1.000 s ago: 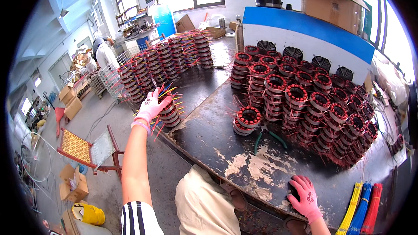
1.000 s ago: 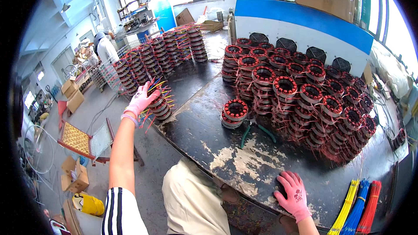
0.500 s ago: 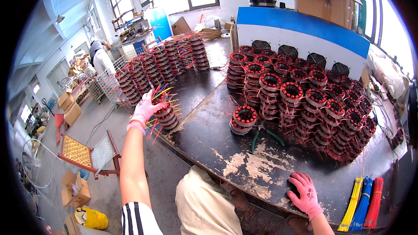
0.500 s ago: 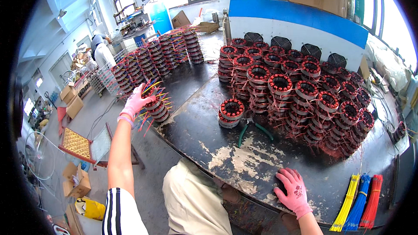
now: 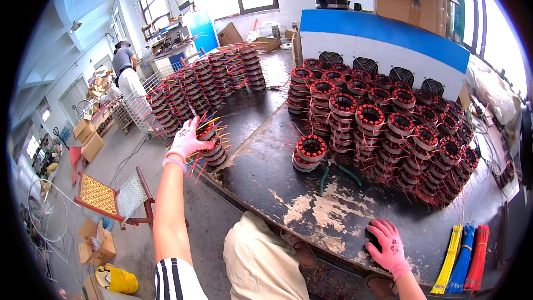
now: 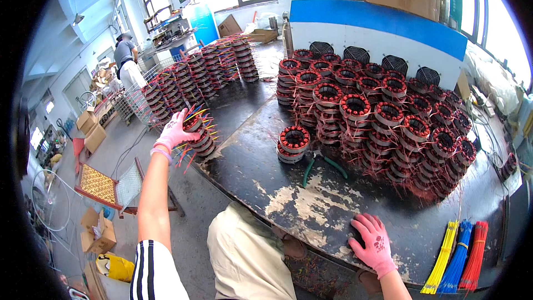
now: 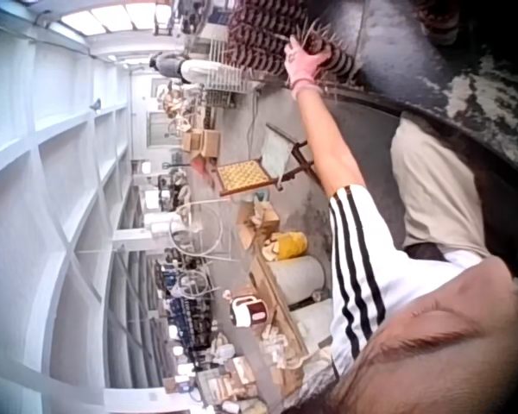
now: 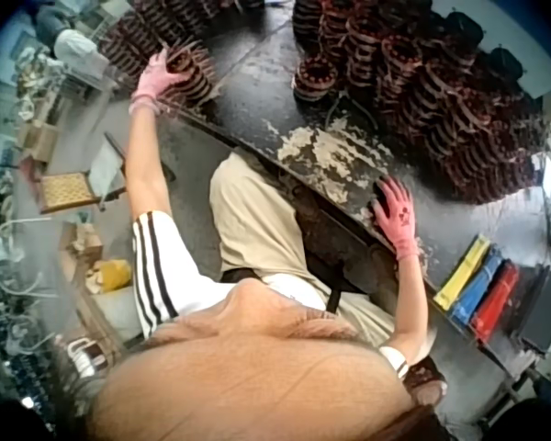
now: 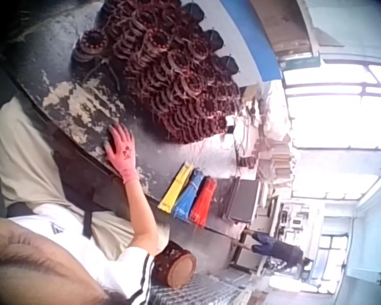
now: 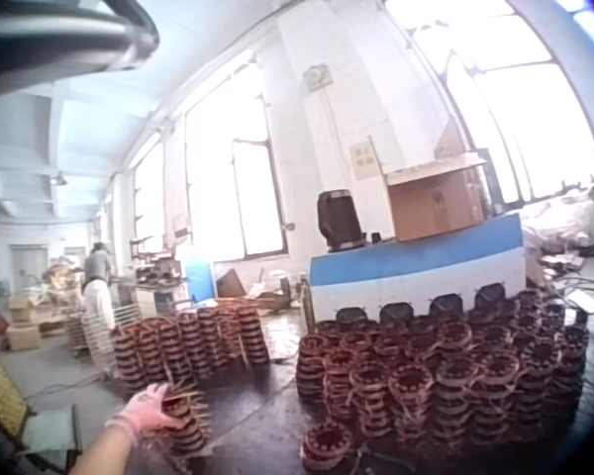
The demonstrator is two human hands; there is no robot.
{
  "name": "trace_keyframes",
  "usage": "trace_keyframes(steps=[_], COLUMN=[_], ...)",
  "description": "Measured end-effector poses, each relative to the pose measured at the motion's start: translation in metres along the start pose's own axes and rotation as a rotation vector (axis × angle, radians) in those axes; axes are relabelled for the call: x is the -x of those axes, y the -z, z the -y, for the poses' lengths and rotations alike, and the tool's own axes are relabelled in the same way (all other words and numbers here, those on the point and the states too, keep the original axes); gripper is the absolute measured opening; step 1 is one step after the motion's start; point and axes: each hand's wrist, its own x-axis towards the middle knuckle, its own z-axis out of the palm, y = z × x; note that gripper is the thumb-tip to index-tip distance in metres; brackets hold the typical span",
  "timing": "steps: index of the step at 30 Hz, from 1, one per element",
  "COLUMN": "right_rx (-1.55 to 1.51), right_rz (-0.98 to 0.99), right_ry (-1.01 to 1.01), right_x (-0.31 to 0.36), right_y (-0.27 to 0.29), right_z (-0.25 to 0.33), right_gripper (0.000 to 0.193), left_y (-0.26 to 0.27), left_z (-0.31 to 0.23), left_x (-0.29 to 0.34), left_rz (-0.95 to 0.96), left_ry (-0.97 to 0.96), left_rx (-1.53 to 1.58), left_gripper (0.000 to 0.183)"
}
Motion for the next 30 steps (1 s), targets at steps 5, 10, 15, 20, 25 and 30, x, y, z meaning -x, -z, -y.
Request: trace_keyframes(steps=[5, 10, 15, 20, 25, 30], right_rx=[-0.002, 0.004, -0.012, -0.023, -0.020, -0.065], right_rz=[-0.009, -0.014, -0.015, -0.050, -0.130, -0.329], right_ry=[0.003, 0.001, 0.030, 0.051, 0.094, 0.184], right_x=[0.001, 0.004, 0.002, 0.003, 0.007, 0.009], right_y=[0.001, 0.005, -0.001, 0.002, -0.006, -0.017], right_z=[0.000, 0.001, 0.002, 0.002, -0.016, -0.027], right_gripper=[0.051, 0.050, 0.050, 0.049, 0.048, 0.038], left_y=[0.017, -0.010, -0.081, -0.109, -0.134, -0.155], left_z=[-0.036, -0.144, -0.241, -0.293, -0.300, -0.285], left_x=[0.003, 0.026, 0.049, 0.029, 0.034, 0.031], left_rz=[-0.219, -0.295, 0.042, -0.206, -0.412, -0.372], left_ry=[-0.143, -0.651, -0.666, -0.695, -0.642, -0.665], left_rx=[-0.053, 0.152, 0.170, -0.135, -0.086, 0.107], left_gripper=[0.101, 0.042, 0.102, 0.091, 0.031, 0.015])
